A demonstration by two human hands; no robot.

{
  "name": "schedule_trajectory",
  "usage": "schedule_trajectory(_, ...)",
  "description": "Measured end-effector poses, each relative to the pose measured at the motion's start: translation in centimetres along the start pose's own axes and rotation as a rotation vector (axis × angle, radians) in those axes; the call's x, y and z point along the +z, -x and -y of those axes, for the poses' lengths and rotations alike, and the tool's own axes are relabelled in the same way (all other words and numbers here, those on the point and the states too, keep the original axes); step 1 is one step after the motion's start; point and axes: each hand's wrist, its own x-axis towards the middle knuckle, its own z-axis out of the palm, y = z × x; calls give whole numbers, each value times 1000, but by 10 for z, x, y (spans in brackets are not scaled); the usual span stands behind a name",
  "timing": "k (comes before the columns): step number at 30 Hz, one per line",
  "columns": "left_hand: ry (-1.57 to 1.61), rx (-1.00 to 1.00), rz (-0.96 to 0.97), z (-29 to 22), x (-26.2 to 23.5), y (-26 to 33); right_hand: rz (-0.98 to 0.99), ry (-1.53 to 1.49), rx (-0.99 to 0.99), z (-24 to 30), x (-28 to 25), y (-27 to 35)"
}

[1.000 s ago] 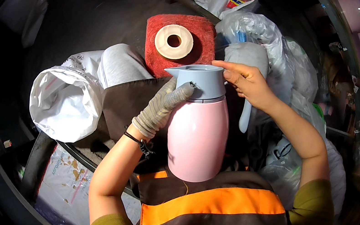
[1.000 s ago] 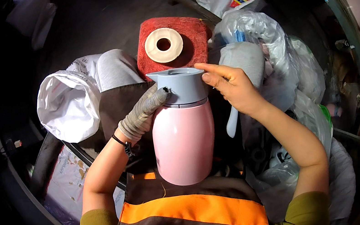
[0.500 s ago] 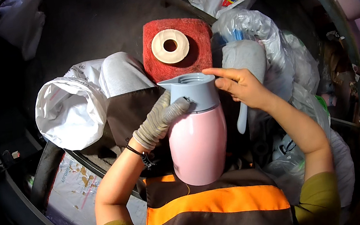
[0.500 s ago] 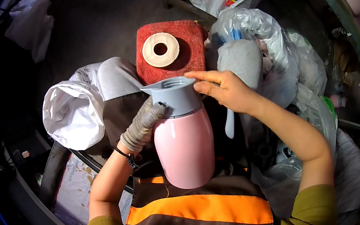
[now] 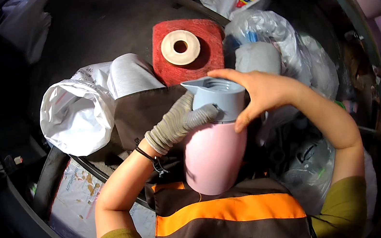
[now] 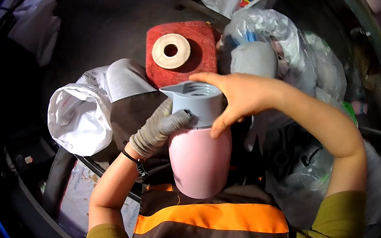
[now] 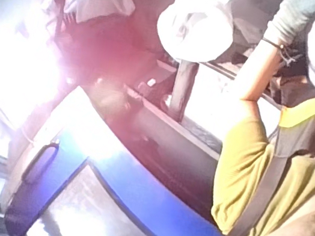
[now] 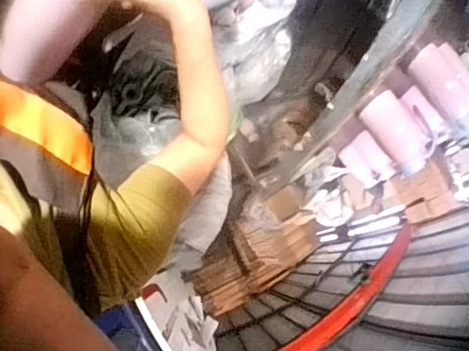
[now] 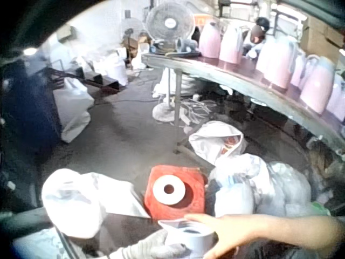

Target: The person assembles plastic kettles by placing a top lid component onto a pink kettle body, securing a circular seal, and then placing the assembled units into a white bag.

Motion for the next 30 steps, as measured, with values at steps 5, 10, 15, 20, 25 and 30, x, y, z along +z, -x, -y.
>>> schedule_trajectory(5,-63,-5,41,-7,-3,0,-57,-10,-103,-9,4,1)
schedule_trajectory(10,353,178,-175,-24,-52,-41,-65,-32,-51,8,-2,7)
schedule_trajectory(15,-1452,214,-569,-32,-67,-95,-209,8,-54,13,-6,36)
schedule_trajectory(20,-1563,184,-536,-24,-73,-106,-519,153,-120,16,-33,70)
schedule_trajectory(25,-1232,262,-955,-77,-111,-57,-758,232,-239,40,-61,45)
schedule_trajectory(30,-1008,484,-1024,-147,-109,-2,-785,519,-399,28,-67,-31)
